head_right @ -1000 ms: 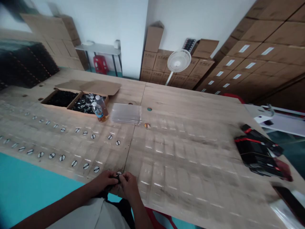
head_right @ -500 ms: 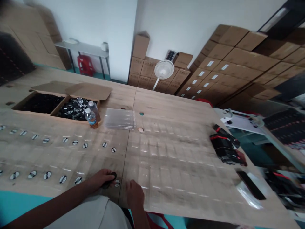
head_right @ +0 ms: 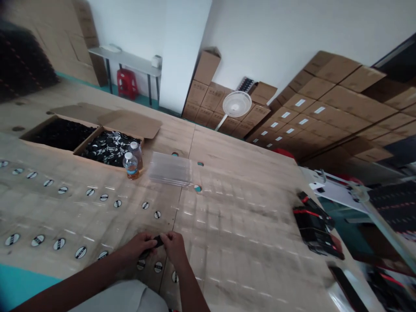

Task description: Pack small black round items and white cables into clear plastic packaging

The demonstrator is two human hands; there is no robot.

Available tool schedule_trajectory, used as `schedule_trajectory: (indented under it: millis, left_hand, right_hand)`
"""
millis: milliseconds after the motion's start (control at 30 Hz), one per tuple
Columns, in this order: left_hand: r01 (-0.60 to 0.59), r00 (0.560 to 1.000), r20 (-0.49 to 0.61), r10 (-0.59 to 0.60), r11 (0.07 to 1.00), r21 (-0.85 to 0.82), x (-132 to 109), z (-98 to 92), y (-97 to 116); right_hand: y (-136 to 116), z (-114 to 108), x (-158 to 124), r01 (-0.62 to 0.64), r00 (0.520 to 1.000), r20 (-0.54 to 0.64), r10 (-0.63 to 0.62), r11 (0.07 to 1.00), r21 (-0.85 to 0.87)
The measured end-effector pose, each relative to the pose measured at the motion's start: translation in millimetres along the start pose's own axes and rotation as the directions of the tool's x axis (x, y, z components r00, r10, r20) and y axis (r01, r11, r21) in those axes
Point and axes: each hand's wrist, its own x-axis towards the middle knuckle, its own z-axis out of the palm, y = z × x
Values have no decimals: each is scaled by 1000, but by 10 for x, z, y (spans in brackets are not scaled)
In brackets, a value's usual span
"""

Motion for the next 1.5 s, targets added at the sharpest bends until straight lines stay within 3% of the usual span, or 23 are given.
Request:
schedule_trajectory:
  millis: [200,367,633,867,1033,1233,1367,1500]
  left_hand:
    - [11,994,-110,-26,990,-138,122,-95,16]
    - [4,989,-148,-29,986,-168,162,-72,47]
    - [15,1000,-19,-18,993,-116,257,118,118]
    - [84,996,16,-83,954,-288,312,194,38]
    - [113,993,3,-117,953,-282,218,127,-23]
    - [31,999,32,-26,990,-137,61,126,68]
    - [44,997,62,-43,999,-5,8,174,114]
    - [49,992,116,-58,996,77,-34,264,71]
  right_hand:
    - [53,-239,497,-39,979,-206,-12,969,-243]
    - [12,-262,541,-3,988,-145,-48,943,-332]
    - [42,-87,131,8,1000,-13,-8,1000,4]
    - [336,-512,420,-157,963,-218,159,987,24]
    - [377,-710,570,-167,940,-315,130,981,-95]
    - [243,-382,219,-55,983,-179,41,995,-78]
    - [185,-73,-139,-48,998,-34,50,997,60]
    - [223,-6,-381,-95,995,3,97,967,236]
